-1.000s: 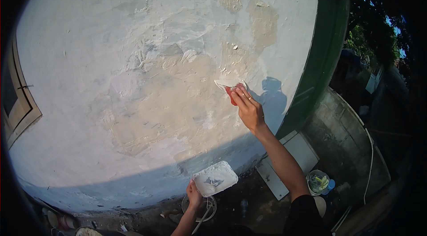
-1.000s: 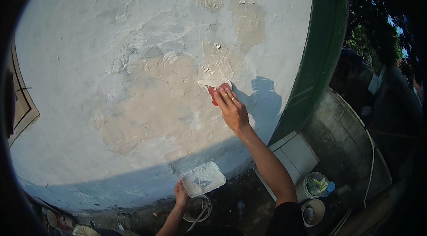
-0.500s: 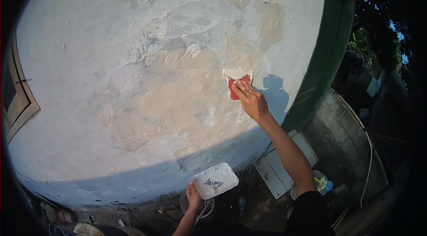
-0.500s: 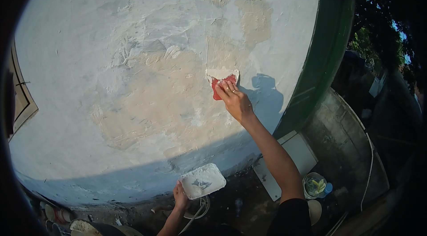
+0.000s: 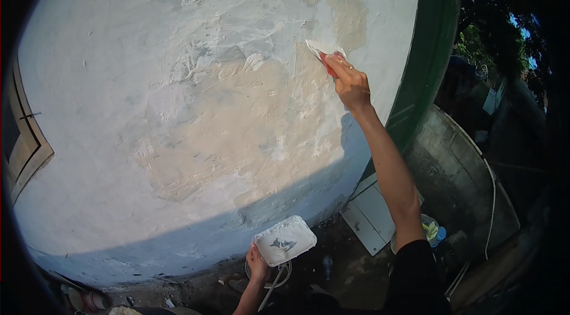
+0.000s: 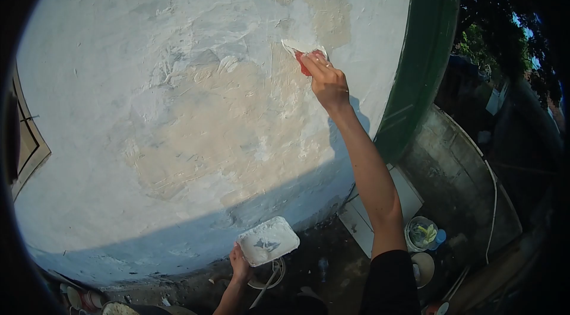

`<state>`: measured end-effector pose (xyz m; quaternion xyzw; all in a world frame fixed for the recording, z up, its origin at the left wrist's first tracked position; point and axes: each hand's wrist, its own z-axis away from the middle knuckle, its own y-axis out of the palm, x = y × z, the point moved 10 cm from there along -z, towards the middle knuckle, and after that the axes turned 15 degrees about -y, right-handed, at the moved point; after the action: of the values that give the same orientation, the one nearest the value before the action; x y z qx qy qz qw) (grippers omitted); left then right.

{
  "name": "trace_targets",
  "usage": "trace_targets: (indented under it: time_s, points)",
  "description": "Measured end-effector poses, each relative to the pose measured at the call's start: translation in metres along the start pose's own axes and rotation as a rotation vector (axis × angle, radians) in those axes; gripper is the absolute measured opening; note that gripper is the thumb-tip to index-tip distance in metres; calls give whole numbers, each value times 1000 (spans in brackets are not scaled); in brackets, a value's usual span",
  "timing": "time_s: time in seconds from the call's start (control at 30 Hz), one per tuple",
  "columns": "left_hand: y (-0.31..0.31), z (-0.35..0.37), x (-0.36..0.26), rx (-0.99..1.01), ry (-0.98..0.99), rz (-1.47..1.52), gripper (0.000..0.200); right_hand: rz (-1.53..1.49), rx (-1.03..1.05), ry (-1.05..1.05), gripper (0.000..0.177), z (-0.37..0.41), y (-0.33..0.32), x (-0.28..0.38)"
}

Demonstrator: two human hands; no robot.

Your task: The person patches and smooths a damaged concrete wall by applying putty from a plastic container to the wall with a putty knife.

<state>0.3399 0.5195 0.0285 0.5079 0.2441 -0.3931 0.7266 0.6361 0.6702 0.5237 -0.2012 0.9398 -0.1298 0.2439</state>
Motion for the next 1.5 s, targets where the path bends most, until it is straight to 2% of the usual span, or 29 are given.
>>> trace_targets:
  time_s: [0.07, 0.2, 0.3, 0.37, 0.47, 0.57, 0.63, 0.77, 0.83, 0.87, 0.97, 1.0, 1.1, 1.13, 1.2, 1.37, 1.5]
  points:
    - [-5, 2, 5, 8, -16, -5, 48, -53, 63, 7, 37, 24, 30, 12]
    - [-2, 0, 10, 29, -33, -25, 48, -113, 246, -15, 41, 139, 104, 81]
    - [-2, -6, 16, 22, -37, -37, 48, -144, 219, 11, 40, 169, 96, 100]
    - [5, -7, 18, 14, -36, -41, 46, -180, 155, 42, 38, 160, 68, 99]
    - [25, -8, 11, -9, -13, -33, 43, -370, 188, 92, 38, 139, 39, 78]
    - [41, -9, 17, -25, 7, -1, 44, -538, 421, 117, 35, 108, 57, 36]
    - [53, -15, 22, -6, 12, 24, 44, -379, 517, 26, 30, 70, 64, 6]
    - [46, -34, 41, -62, 54, -2, 48, -271, 256, -53, 24, -15, 21, -35]
    - [56, -29, 39, -71, 51, 18, 47, -245, 256, 7, 26, -41, -3, -52]
    - [56, -28, 42, -69, 50, 17, 47, -235, 259, 41, 28, -44, -10, -58]
    - [58, -29, 40, -71, 60, 31, 47, -264, 85, -65, 32, -45, -37, -64]
    - [60, -25, 38, -87, 59, 48, 47, -310, 56, -40, 33, -42, -44, -63]
    - [56, -26, 42, -97, 50, 69, 46, 22, -32, -221, 33, -11, -20, -32]
    - [53, -27, 44, -94, 44, 69, 46, 46, 51, -227, 36, 5, 1, -17]
    - [54, -27, 44, -79, 35, 45, 46, 20, 196, -254, 37, 40, 40, 15]
    - [54, -17, 40, -93, 25, -9, 47, -73, 387, -249, 44, 156, 112, 116]
    - [54, -10, 34, -76, 3, 17, 45, -194, 443, -190, 48, 209, 121, 156]
